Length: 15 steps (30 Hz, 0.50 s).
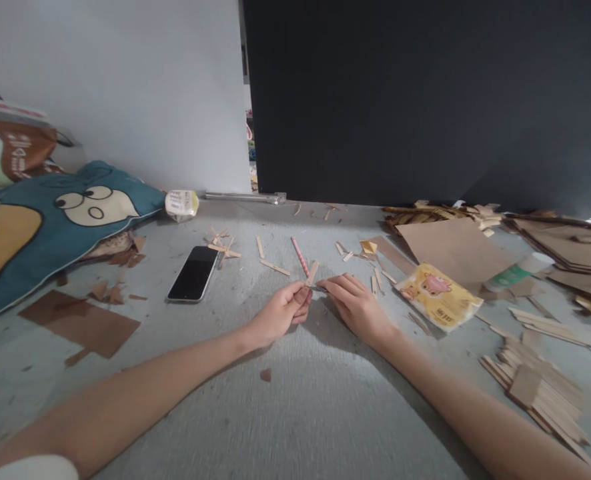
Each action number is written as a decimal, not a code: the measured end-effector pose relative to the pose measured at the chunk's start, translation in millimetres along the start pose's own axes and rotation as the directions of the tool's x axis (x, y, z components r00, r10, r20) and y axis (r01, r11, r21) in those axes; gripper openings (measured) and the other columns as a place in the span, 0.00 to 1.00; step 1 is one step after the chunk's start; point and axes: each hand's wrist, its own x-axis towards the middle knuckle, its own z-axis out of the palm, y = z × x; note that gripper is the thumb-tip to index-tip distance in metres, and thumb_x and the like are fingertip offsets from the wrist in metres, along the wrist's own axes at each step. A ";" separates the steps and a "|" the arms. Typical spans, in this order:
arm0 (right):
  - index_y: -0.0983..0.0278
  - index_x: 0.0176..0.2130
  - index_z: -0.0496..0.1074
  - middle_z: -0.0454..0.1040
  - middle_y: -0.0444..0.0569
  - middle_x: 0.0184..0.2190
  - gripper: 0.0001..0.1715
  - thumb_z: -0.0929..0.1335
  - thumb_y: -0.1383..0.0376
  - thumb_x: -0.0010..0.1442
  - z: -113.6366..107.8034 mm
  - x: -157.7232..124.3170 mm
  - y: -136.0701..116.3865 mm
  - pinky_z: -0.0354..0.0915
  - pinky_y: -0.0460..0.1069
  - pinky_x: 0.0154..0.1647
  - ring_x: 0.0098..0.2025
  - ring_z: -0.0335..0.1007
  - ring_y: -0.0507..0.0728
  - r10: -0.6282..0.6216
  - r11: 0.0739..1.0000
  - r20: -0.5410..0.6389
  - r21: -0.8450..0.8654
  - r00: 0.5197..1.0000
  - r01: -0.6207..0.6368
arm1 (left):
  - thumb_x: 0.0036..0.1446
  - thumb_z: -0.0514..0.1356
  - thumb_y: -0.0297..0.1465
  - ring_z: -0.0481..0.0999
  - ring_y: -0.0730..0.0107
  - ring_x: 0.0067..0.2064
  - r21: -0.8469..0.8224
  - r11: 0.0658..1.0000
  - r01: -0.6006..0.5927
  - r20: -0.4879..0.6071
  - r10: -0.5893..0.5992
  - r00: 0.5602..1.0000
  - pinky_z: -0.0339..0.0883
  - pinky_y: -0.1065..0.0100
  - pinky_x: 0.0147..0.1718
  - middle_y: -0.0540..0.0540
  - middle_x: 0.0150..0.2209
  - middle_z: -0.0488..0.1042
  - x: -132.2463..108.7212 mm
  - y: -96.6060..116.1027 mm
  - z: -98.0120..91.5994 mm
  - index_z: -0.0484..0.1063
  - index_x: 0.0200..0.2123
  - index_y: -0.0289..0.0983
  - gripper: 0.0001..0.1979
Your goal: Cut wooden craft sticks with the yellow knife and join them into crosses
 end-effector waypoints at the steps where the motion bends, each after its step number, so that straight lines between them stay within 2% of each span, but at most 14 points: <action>1: 0.59 0.63 0.70 0.79 0.54 0.43 0.22 0.58 0.69 0.76 0.0 -0.3 -0.2 0.68 0.54 0.42 0.41 0.71 0.61 -0.004 1.000 0.006 -0.006 1.000 0.004 | 0.63 0.61 0.56 0.51 0.79 0.24 -0.001 1.000 0.011 0.010 -0.011 1.000 0.48 0.72 0.23 0.57 0.26 0.54 0.1 0.2 -0.2 0.63 0.33 0.38 0.27; 7: 0.60 0.60 0.72 0.79 0.55 0.42 0.21 0.59 0.68 0.76 0.4 -2.2 0.0 0.68 0.54 0.42 0.41 0.71 0.61 -0.016 1.000 0.027 -0.009 1.000 0.016 | 0.60 0.64 0.56 0.56 0.80 0.23 -0.027 0.999 0.028 0.081 -0.025 0.996 0.49 0.71 0.23 0.56 0.26 0.58 1.3 1.6 -1.2 0.63 0.31 0.37 0.27; 15: 0.60 0.60 0.71 0.79 0.55 0.44 0.20 0.59 0.69 0.76 1.8 -2.5 1.4 0.68 0.55 0.43 0.43 0.70 0.61 -0.022 1.000 0.016 0.000 1.000 0.022 | 0.60 0.64 0.55 0.50 0.79 0.23 -0.053 0.999 0.005 0.047 -0.003 0.999 0.45 0.71 0.22 0.58 0.25 0.54 2.1 0.3 0.7 0.62 0.30 0.38 0.27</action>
